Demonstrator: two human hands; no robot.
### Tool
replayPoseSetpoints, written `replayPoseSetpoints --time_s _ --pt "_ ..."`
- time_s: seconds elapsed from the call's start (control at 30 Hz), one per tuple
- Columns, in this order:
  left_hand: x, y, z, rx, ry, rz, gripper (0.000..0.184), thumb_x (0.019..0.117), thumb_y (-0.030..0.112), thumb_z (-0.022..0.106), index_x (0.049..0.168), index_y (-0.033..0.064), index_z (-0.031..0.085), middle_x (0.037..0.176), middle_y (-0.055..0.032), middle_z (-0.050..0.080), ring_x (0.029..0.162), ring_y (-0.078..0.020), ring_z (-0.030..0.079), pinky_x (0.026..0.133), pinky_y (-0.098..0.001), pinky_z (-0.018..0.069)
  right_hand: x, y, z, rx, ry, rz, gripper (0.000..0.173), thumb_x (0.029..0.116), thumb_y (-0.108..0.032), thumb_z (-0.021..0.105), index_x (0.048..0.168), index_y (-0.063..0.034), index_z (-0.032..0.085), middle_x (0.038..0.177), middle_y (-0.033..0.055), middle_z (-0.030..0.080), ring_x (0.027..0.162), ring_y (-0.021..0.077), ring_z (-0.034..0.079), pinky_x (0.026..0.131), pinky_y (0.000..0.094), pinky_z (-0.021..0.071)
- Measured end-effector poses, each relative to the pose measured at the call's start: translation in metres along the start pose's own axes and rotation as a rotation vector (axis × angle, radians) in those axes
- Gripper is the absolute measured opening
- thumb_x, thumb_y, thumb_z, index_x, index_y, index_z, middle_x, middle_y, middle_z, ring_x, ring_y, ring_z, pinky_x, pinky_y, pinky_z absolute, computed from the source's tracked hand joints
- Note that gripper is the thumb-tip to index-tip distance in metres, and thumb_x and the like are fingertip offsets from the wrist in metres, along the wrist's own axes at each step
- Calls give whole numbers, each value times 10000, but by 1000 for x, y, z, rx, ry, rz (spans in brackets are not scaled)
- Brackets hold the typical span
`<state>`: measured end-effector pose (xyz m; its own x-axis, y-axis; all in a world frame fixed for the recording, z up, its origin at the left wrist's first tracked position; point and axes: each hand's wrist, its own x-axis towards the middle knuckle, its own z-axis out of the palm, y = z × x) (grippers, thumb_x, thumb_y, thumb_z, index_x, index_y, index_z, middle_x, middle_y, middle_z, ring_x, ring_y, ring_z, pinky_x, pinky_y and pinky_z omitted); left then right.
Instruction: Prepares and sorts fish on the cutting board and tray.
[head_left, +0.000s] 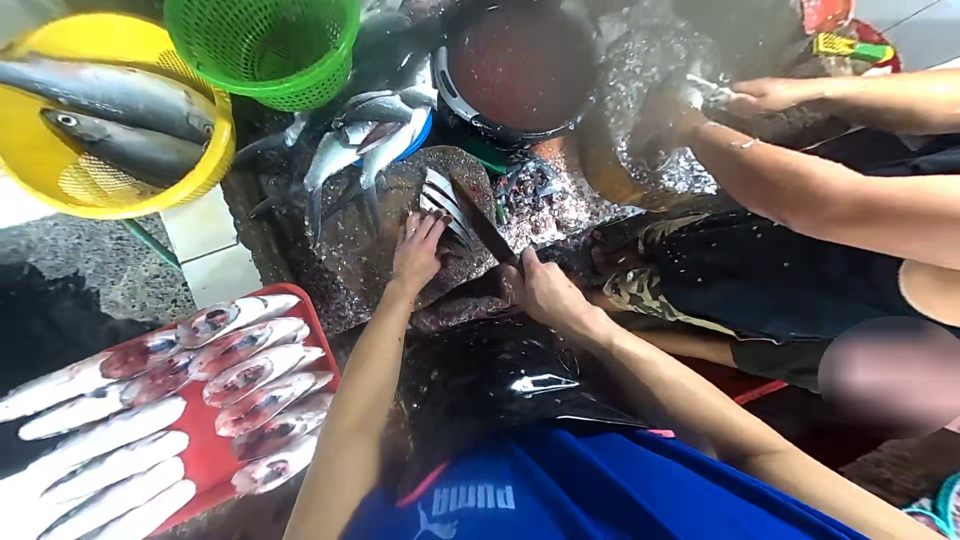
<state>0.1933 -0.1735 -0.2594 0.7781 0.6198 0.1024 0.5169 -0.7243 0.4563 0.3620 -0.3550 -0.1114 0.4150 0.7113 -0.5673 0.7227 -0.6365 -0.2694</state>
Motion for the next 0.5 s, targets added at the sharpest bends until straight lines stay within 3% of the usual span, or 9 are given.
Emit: replayPoseSetpoints --time_s 0.07,0.13,0.23,0.33,0.43,0.5 --pt "26 3 -9 69 -245 5 806 772 198 849 1500 282 513 1608 34 432 1478 -351 361 1147 -643 347 9 -5 -6 23 62 -5 432 1086 -490 410 1178 -88 538 775 144 647 733 358 702 628 562 573" --pt "33 2 -15 111 -292 10 826 714 224 889 1463 260 543 1574 -9 463 1462 -371 377 1123 -672 366 20 -10 -7 27 107 -26 419 1081 -492 415 1159 -100 539 762 136 647 705 352 699 586 566 567" --pt "17 -11 -16 125 -222 10 715 772 262 866 1428 271 581 1501 -32 531 1412 -366 426 1105 -625 408 35 -25 -9 7 106 -64 391 1076 -470 423 1166 -107 536 769 139 650 706 360 702 568 571 564" --pt "10 -18 -19 113 -255 21 661 827 307 819 1438 315 565 1553 4 482 1476 -370 345 1108 -641 388 52 -39 -10 -61 58 -69 412 1075 -458 418 1187 -83 549 835 154 680 801 380 723 642 582 580" --pt "13 -20 -19 94 -286 15 632 844 289 816 1426 229 576 1490 -38 563 1470 -378 371 1134 -624 366 63 -51 -12 -113 -18 -67 441 1073 -461 394 1228 -71 530 909 170 687 879 398 724 702 593 583" --pt "9 -23 -16 64 -250 6 597 860 250 798 1414 186 586 1472 -51 576 1444 -355 417 1114 -599 403 72 -56 -6 -151 -49 -50 441 1073 -455 396 1230 -66 530 927 185 687 893 406 723 702 600 584"
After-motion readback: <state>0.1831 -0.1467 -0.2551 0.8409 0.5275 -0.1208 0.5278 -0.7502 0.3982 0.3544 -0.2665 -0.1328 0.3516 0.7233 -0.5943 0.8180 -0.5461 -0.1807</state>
